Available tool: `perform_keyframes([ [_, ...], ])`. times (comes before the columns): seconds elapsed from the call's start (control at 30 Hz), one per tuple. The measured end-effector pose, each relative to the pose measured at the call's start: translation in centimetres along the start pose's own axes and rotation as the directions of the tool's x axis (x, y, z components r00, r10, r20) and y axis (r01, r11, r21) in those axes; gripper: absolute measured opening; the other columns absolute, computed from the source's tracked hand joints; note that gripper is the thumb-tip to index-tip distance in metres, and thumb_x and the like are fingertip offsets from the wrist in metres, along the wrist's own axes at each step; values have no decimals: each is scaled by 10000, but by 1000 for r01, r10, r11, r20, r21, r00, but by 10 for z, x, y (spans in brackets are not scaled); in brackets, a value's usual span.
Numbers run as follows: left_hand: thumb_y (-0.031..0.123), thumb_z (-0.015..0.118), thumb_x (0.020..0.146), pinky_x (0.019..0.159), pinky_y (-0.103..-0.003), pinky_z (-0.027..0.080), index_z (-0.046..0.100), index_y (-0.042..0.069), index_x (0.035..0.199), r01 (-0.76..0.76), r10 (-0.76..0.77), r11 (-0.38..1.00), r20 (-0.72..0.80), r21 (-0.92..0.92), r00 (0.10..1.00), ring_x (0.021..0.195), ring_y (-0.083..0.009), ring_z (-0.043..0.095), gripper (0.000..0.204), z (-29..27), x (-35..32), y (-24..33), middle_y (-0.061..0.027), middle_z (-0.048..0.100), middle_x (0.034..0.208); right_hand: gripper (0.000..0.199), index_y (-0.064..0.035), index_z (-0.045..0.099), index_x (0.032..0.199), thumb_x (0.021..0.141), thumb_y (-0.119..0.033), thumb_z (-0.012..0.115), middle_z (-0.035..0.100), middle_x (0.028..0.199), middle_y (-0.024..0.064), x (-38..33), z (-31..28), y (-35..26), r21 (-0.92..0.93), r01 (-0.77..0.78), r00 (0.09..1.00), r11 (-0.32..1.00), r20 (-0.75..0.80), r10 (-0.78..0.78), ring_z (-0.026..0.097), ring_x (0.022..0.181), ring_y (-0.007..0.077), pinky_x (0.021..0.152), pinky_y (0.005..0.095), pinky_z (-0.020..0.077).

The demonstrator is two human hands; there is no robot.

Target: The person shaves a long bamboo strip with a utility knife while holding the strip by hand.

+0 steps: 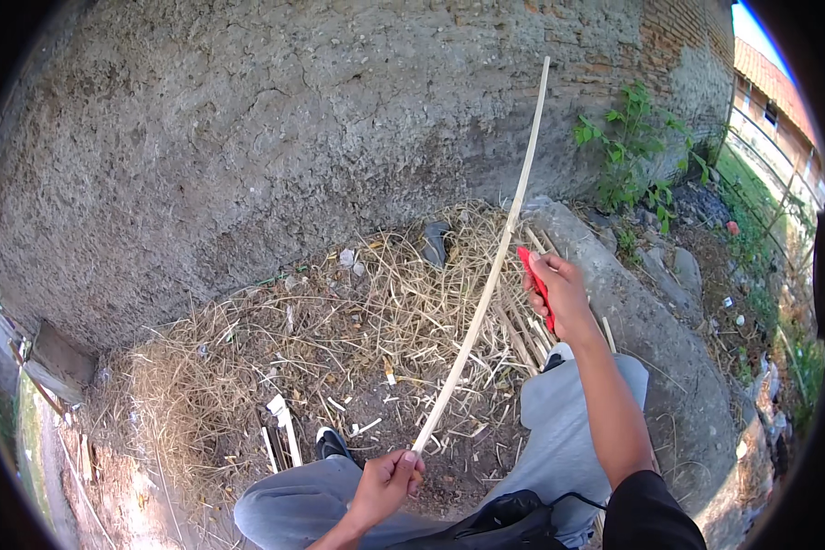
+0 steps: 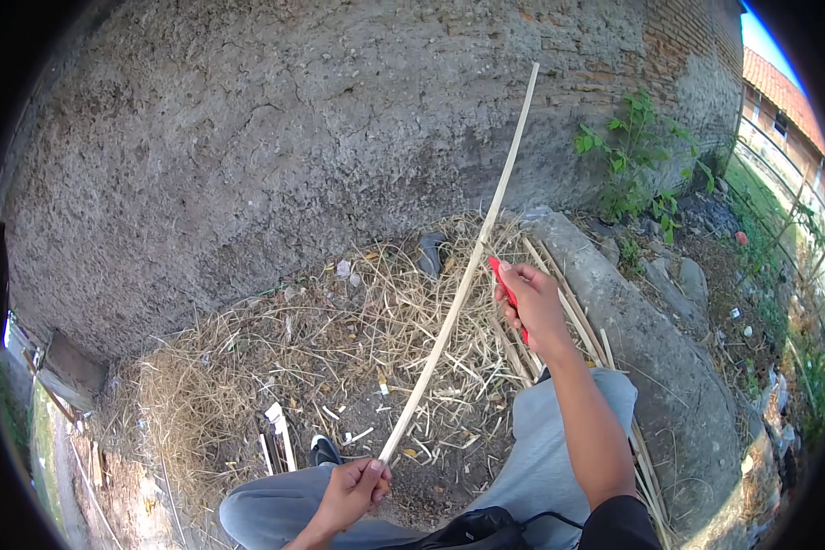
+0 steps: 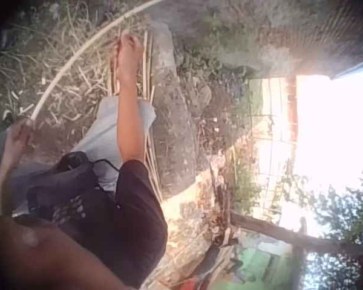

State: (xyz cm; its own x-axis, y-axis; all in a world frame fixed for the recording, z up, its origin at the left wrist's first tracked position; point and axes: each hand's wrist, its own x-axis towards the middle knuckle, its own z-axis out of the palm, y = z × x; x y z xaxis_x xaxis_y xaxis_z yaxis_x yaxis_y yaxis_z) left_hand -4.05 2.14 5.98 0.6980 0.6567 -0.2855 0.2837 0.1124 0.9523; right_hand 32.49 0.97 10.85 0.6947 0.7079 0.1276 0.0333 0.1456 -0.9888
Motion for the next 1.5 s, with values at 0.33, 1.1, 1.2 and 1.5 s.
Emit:
perform_keyframes([
  [0.33,256,432,1059,405,-222,314,590,14,913,32,-45,988,-80,-150,996,472,-33,391,324,0,20,5,17,493,600,197,-88,741,932,855,-270,739,679,711,43,-86,53,19,-474,702,712,532,468,-523,638,525,184,467,303,491],
  [1.1,219,430,1054,485,-242,363,563,0,873,-86,138,971,-228,222,964,530,-49,447,314,15,16,20,0,521,588,148,-109,723,919,843,-235,740,591,664,-3,-91,66,29,-506,787,607,354,529,-593,596,477,155,373,301,420],
  [1.2,217,432,1053,485,-245,364,565,-2,871,-116,180,951,-209,285,961,528,-52,444,315,16,16,18,-1,517,585,118,-103,734,886,820,-199,753,617,671,-3,-84,65,28,-522,769,627,370,498,-599,589,473,155,382,296,418],
  [1.5,214,465,1040,467,-277,427,591,-5,879,-91,149,963,-220,252,964,489,-86,537,299,15,10,11,-39,551,554,100,-112,740,891,835,-195,733,648,686,5,-70,62,31,-519,746,655,417,457,-602,592,470,180,393,311,430],
])
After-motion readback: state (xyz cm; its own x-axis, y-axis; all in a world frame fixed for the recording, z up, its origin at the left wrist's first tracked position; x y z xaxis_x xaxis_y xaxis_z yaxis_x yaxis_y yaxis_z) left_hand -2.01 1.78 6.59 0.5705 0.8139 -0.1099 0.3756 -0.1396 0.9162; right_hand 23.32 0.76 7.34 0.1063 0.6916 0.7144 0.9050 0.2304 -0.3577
